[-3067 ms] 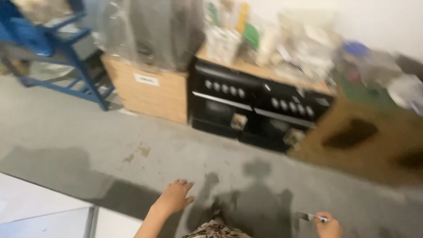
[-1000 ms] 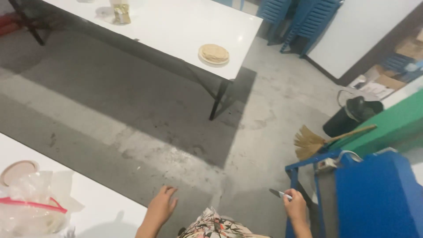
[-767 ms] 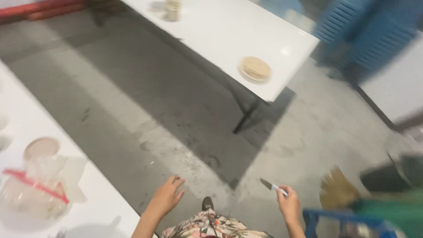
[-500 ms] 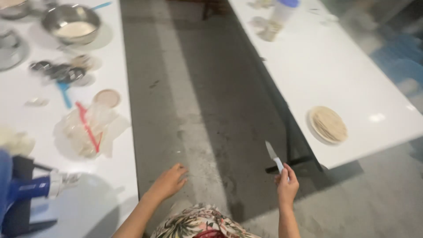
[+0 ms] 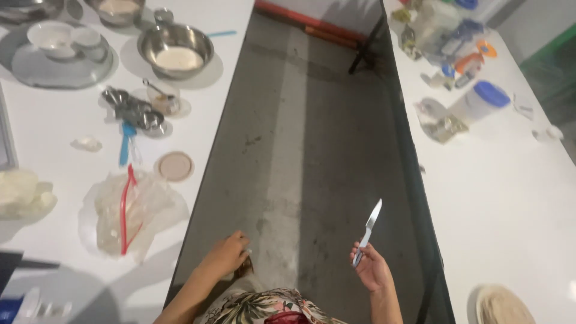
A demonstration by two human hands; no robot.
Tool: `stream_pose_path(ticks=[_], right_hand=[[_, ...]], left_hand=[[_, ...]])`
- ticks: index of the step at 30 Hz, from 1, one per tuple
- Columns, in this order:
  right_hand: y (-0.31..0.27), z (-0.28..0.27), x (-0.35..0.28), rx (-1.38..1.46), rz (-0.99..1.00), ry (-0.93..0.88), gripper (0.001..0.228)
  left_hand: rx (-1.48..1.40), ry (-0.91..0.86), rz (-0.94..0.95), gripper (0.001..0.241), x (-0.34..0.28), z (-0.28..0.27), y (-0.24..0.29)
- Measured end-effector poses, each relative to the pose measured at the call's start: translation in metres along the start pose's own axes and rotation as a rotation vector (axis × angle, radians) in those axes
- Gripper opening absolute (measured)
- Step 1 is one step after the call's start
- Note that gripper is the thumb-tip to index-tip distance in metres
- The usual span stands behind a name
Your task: Weighing portions of butter on a digital scale and adding them to a mixing bowl to prepare dough.
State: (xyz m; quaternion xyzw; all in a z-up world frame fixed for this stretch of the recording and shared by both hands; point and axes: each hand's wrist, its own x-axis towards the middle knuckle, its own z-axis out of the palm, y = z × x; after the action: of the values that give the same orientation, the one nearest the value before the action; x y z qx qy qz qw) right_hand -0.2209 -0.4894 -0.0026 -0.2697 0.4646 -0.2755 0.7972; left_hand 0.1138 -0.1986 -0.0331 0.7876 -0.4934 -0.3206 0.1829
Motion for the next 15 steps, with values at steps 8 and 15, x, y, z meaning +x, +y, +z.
stream_pose_path(ticks=[8, 15], right_hand=[[-0.094, 0.111, 0.152, -0.111, -0.041, -0.268, 0.027], [-0.112, 0.101, 0.328, -0.153, 0.094, -0.15, 0.025]], left_hand=[[0.052, 0.107, -0.011, 0.035, 0.138, -0.13, -0.001], [-0.06, 0.186, -0.01, 0.039, 0.228, -0.187, -0.002]])
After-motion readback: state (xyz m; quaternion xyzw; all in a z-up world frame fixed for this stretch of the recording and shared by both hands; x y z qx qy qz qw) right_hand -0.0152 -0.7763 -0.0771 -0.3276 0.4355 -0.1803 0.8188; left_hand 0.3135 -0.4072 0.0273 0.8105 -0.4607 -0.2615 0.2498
